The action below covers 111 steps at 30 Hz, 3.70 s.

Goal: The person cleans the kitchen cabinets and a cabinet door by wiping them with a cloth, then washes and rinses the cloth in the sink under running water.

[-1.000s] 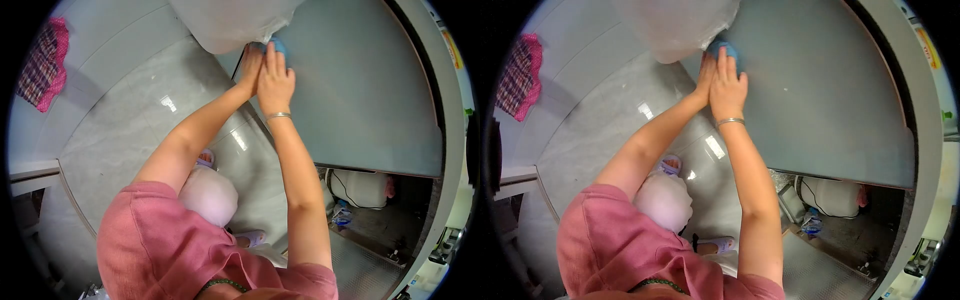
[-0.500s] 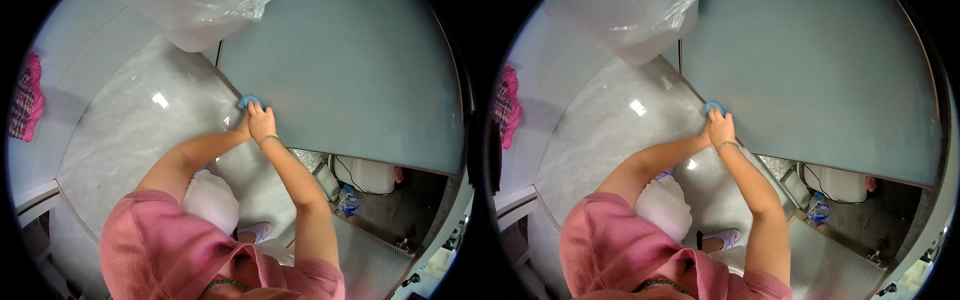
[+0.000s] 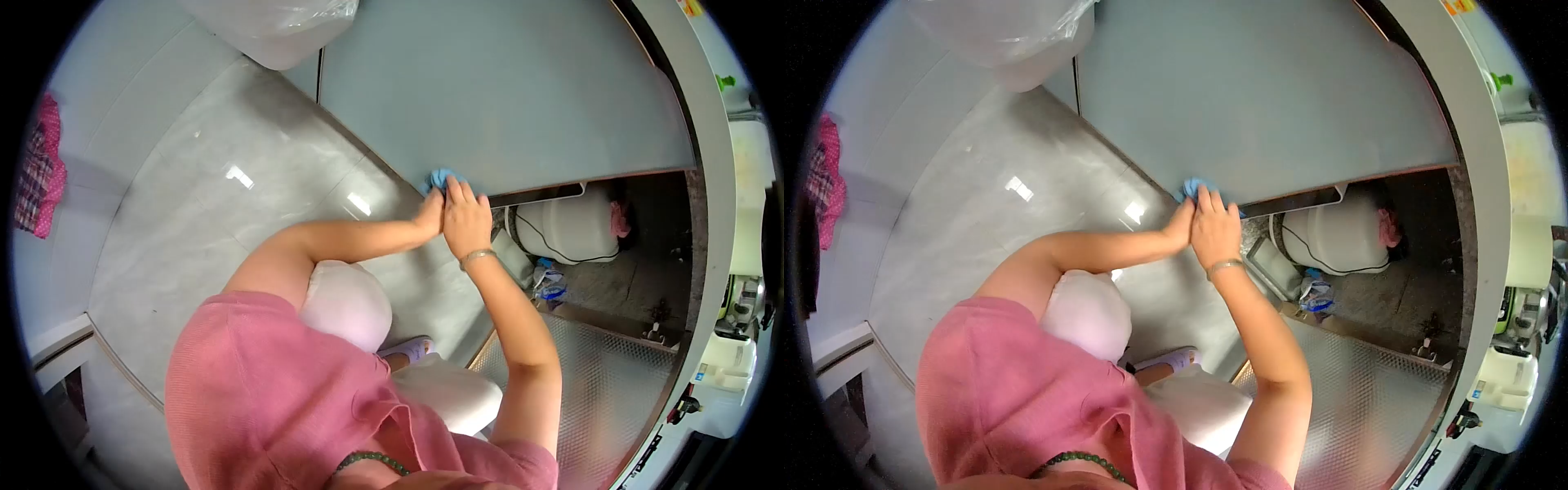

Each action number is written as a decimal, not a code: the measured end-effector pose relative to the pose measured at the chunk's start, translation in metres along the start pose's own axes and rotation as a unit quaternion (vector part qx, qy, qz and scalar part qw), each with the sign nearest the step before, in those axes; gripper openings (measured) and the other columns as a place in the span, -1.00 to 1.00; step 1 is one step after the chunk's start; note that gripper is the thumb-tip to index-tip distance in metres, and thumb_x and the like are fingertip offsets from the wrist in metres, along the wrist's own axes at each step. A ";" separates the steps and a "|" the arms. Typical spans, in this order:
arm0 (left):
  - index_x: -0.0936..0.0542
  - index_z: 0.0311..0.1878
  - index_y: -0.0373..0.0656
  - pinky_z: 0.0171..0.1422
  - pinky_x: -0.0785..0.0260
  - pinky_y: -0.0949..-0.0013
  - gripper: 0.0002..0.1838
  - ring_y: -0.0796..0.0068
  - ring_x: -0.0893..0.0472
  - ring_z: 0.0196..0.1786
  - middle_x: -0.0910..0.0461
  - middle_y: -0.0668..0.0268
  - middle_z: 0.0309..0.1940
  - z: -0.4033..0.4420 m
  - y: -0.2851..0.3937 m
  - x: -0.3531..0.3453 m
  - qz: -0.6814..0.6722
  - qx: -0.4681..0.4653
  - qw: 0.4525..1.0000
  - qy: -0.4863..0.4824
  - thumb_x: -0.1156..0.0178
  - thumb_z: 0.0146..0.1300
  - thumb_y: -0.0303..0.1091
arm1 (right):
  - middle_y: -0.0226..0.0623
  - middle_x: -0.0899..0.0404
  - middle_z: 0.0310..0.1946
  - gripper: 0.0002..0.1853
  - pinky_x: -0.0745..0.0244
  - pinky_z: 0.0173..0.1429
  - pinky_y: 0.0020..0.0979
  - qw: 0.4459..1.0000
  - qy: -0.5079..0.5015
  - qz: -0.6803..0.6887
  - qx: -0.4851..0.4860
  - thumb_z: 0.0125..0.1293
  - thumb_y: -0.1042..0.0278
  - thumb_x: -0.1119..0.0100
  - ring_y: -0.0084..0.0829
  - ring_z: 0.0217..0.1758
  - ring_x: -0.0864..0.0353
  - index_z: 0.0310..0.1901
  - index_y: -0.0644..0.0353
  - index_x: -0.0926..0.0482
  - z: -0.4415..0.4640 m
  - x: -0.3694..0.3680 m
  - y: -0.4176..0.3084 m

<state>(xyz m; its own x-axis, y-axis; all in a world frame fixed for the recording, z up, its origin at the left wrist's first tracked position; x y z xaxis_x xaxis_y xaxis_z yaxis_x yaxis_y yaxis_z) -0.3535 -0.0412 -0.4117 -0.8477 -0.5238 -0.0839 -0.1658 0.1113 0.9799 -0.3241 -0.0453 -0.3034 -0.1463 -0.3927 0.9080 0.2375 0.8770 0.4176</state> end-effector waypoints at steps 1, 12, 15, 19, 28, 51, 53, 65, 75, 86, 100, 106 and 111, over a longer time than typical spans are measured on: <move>-0.37 0.05 -0.14 0.19 -0.26 0.33 -0.64 0.35 -0.42 0.05 -0.44 0.21 -0.01 0.001 0.006 0.013 -0.127 0.001 0.991 0.038 0.18 0.38 -0.10 | -0.39 -0.33 0.21 -0.63 -0.25 0.02 -0.32 0.999 0.049 0.006 -0.001 0.19 0.30 0.04 -0.46 0.18 -0.30 0.02 0.18 -0.53 0.008 0.012 -0.003; -0.30 0.12 -0.18 0.21 -0.29 0.30 -0.59 0.27 -0.42 0.15 -0.39 0.14 0.10 0.066 -0.071 0.099 -0.174 -0.052 0.979 0.094 0.25 0.43 -0.08 | -0.45 -0.13 0.37 -0.55 -0.29 0.08 -0.28 0.997 0.057 0.042 -0.011 0.20 0.35 -0.01 -0.49 0.32 -0.23 0.16 0.13 -0.44 0.070 -0.018 -0.057; -0.29 0.12 -0.21 0.11 -0.36 0.30 -0.65 0.29 -0.45 0.11 -0.40 0.16 0.09 0.062 -0.102 0.065 -0.443 0.071 0.893 -0.030 0.15 0.40 -0.20 | -0.47 -0.18 0.34 -0.57 -0.31 0.08 -0.29 0.993 0.016 0.106 -0.054 0.21 0.35 0.00 -0.48 0.34 -0.20 0.14 0.12 -0.44 0.038 -0.022 -0.042; -0.33 0.16 -0.12 0.00 -0.37 0.35 -0.64 0.43 -0.48 0.00 -0.46 0.25 -0.03 0.020 -0.057 -0.001 -0.178 0.066 0.969 -0.159 0.06 0.36 -0.21 | -0.22 -0.35 0.07 -0.74 -0.40 0.04 -0.25 0.946 0.030 0.252 -0.203 0.16 0.37 -0.07 -0.28 0.12 -0.41 -0.09 0.15 -0.49 -0.022 -0.036 -0.003; -0.50 -0.02 -0.12 -0.16 -0.37 0.46 -0.75 0.60 -0.51 -0.23 -0.58 0.46 -0.29 -0.063 0.175 -0.070 0.072 -0.074 0.939 -0.327 -0.08 0.29 -0.27 | -0.01 -0.43 -0.26 -0.68 -0.37 -0.02 -0.26 0.748 0.296 0.448 -0.390 0.02 0.52 -0.19 -0.11 -0.15 -0.45 -0.19 0.27 -0.31 -0.148 0.051 0.126; -0.37 -0.18 -0.17 -0.39 -0.36 0.03 -0.76 0.02 -0.58 -0.39 -0.56 0.13 -0.48 -0.135 0.257 -0.049 0.663 -0.314 0.678 0.054 -0.17 0.14 -0.34 | -0.31 -0.47 -0.21 -0.69 -0.36 -0.04 -0.47 0.250 0.362 0.830 -0.344 0.13 0.46 -0.17 -0.49 -0.16 -0.44 -0.10 0.30 -0.37 -0.161 0.006 0.132; -0.37 -0.18 -0.15 -0.39 -0.34 0.01 -0.80 0.01 -0.57 -0.39 -0.55 0.12 -0.45 -0.151 0.260 -0.043 0.656 -0.308 0.688 0.038 -0.13 0.15 -0.39 | -0.32 -0.46 -0.20 -0.65 -0.35 -0.03 -0.46 0.262 0.349 0.837 -0.331 0.13 0.47 -0.17 -0.48 -0.16 -0.43 -0.05 0.30 -0.37 -0.151 0.001 0.127; -0.45 -0.24 -0.05 -0.47 -0.31 0.18 -0.82 0.17 -0.53 -0.50 -0.49 0.22 -0.56 -0.195 0.258 -0.010 0.680 -0.336 0.651 0.007 -0.22 0.12 -0.32 | -0.22 -0.50 0.03 -0.46 -0.42 0.12 -0.40 0.111 0.121 0.978 -0.130 0.18 0.45 -0.12 -0.39 0.06 -0.49 0.21 0.39 -0.30 -0.064 -0.023 0.069; -0.55 -0.25 -0.06 -0.53 -0.27 0.30 -0.81 0.30 -0.48 -0.61 -0.45 0.28 -0.63 -0.194 0.260 -0.002 0.690 -0.321 0.648 -0.038 -0.30 0.04 -0.38 | -0.39 -0.57 -0.16 -0.72 -0.42 -0.02 -0.51 0.165 0.020 0.984 -0.067 0.29 0.46 0.10 -0.57 -0.15 -0.52 0.00 0.26 -0.49 -0.016 -0.036 -0.043; -0.54 -0.47 -0.16 -0.51 -0.16 0.48 -0.82 0.49 -0.40 -0.57 -0.44 0.33 -0.59 -0.274 0.350 0.008 0.434 -0.705 0.560 0.023 -0.08 0.24 -0.37 | -0.31 -0.34 0.14 -0.64 -0.48 -0.09 -0.49 0.269 -0.023 0.962 -0.051 0.30 0.52 0.28 -0.49 -0.03 -0.45 0.10 0.30 -0.38 -0.004 -0.051 -0.091; -0.36 -0.14 -0.18 0.08 -0.34 0.13 -0.64 0.17 -0.47 -0.05 -0.42 0.02 -0.12 -0.217 0.404 0.021 0.387 -0.703 0.594 0.054 -0.22 0.18 -0.15 | -0.10 0.00 0.42 -0.51 0.17 0.48 -0.33 0.300 0.332 0.843 0.300 0.28 0.64 0.23 -0.33 0.50 0.08 0.27 0.20 -0.26 -0.020 0.198 0.030; -0.38 -0.15 -0.04 0.15 -0.26 0.16 -0.58 0.25 -0.35 -0.04 -0.27 0.20 -0.14 -0.218 0.400 0.031 0.333 -0.733 0.584 0.101 -0.25 0.13 0.03 | -0.14 -0.24 0.21 -0.70 -0.13 0.34 -0.39 0.310 0.515 0.765 0.232 0.17 0.50 -0.12 -0.24 0.31 -0.21 -0.03 0.17 -0.46 0.072 0.243 0.046; -0.39 -0.11 -0.03 0.15 -0.24 0.17 -0.57 0.30 -0.36 -0.10 -0.30 0.23 -0.20 -0.220 0.394 0.041 0.296 -0.748 0.586 0.099 -0.24 0.12 0.03 | -0.20 -0.36 0.03 -0.68 -0.17 0.29 -0.42 0.449 0.255 0.853 0.081 0.23 0.49 -0.04 -0.26 0.17 -0.33 0.04 0.27 -0.48 0.160 0.138 -0.021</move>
<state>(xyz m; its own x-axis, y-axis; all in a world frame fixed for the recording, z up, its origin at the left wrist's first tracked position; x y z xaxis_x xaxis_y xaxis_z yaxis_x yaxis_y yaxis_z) -0.3431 -0.2044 0.0107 -0.4345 -0.8712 0.2287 0.8803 -0.4645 -0.0970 -0.5026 -0.0741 -0.1928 0.3644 0.9117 -0.1897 -0.4920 0.0155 -0.8705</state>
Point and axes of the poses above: each hand's wrist, its own z-axis towards the middle knuckle, its own x-axis out of the back of the hand, y = z × x, the point moved 7 cm from there along z, towards the middle knuckle
